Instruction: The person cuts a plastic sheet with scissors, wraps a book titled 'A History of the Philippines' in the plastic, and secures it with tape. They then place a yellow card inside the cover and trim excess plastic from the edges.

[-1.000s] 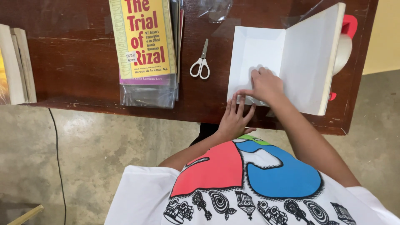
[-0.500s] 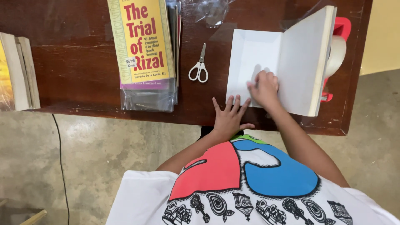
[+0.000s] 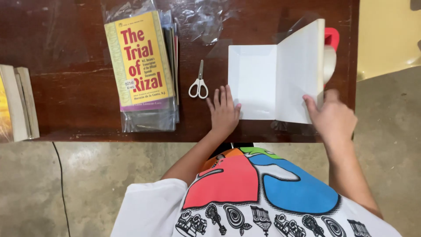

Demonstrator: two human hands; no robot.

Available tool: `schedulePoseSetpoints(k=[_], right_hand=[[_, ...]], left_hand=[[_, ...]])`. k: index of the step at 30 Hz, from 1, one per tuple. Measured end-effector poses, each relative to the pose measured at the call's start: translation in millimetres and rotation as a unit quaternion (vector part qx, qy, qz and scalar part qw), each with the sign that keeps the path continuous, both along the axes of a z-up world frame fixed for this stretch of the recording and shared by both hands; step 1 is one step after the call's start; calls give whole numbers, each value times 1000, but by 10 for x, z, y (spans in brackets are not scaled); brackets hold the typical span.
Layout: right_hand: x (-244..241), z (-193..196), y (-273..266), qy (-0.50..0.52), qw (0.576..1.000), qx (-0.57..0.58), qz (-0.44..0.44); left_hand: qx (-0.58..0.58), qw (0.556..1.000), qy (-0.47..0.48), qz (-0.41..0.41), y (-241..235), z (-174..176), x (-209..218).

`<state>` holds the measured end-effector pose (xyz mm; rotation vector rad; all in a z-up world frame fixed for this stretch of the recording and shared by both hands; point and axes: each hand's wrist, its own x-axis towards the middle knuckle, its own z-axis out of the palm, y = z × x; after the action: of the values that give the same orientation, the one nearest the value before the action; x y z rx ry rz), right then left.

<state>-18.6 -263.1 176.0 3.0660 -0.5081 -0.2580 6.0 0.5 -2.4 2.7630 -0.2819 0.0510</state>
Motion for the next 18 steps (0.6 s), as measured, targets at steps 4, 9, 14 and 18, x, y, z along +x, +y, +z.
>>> schedulePoseSetpoints(k=[4,9,14,18], right_hand=[[-12,-94,-1,-37,999,31,21],[75,-263,-2,-48,992,104,52],[114,-138,647,-62,978,56,189],[299,10,811,14,941,124,313]], left_hand=[[-182,982,43,-9,-149,322,235],[-505,788,311,165,-208,386,573],[-573,730,361,95,-836,1163,612],[-443,844,281,108,-760,183,957]])
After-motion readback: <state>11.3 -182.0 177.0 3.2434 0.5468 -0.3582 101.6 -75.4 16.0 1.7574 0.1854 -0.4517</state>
